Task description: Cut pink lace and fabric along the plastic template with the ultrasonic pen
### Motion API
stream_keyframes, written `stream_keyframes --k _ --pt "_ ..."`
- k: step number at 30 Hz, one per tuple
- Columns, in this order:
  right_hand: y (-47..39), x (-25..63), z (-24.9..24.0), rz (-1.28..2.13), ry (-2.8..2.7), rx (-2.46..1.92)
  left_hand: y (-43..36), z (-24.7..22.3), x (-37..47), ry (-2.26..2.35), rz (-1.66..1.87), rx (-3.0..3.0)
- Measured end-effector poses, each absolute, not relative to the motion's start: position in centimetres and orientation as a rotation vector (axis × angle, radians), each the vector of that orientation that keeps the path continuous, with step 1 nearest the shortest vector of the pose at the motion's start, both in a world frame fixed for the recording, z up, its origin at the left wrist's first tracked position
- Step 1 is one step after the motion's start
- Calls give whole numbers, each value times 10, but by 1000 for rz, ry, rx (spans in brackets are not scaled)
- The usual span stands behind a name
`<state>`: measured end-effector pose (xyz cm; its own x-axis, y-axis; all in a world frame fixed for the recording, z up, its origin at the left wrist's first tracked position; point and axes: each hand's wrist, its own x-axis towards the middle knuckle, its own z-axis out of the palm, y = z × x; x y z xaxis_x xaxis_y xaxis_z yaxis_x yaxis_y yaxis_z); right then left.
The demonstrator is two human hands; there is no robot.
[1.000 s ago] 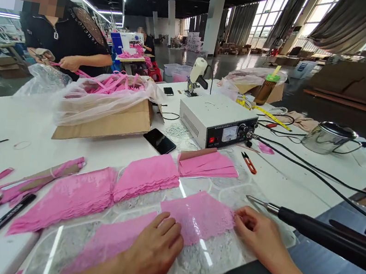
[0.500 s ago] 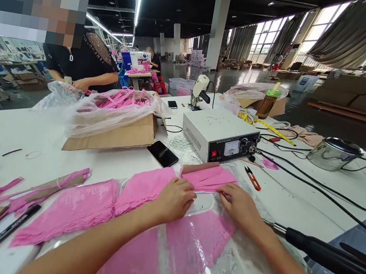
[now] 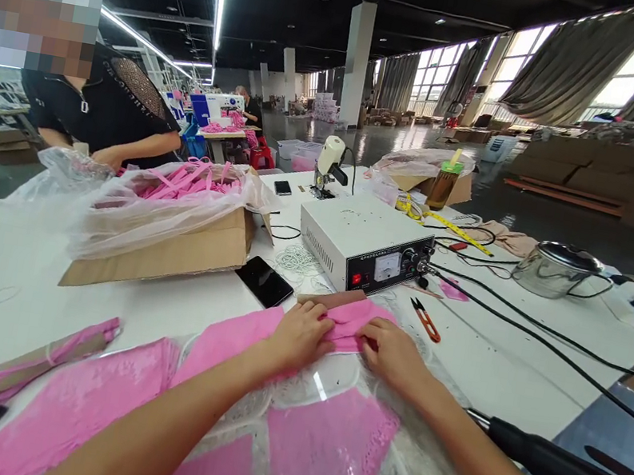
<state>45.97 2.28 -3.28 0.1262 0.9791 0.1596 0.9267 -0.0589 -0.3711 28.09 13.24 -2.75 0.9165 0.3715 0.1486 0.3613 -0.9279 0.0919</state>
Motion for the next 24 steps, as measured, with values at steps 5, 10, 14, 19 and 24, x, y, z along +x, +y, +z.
stream_keyframes --k 5,10,14,19,24 --pt "24 457 -31 141 -1827 -2047 142 -27 287 628 240 2878" --pt "31 455 -34 141 -1878 -2050 157 -23 286 588 212 2756" --pt "34 457 -39 156 -1910 -2028 163 -24 284 582 242 2680" --pt "35 456 -38 139 -1953 -1943 168 -29 285 624 252 2570" --pt "44 441 -29 164 -2080 -1748 176 -31 287 695 188 2462"
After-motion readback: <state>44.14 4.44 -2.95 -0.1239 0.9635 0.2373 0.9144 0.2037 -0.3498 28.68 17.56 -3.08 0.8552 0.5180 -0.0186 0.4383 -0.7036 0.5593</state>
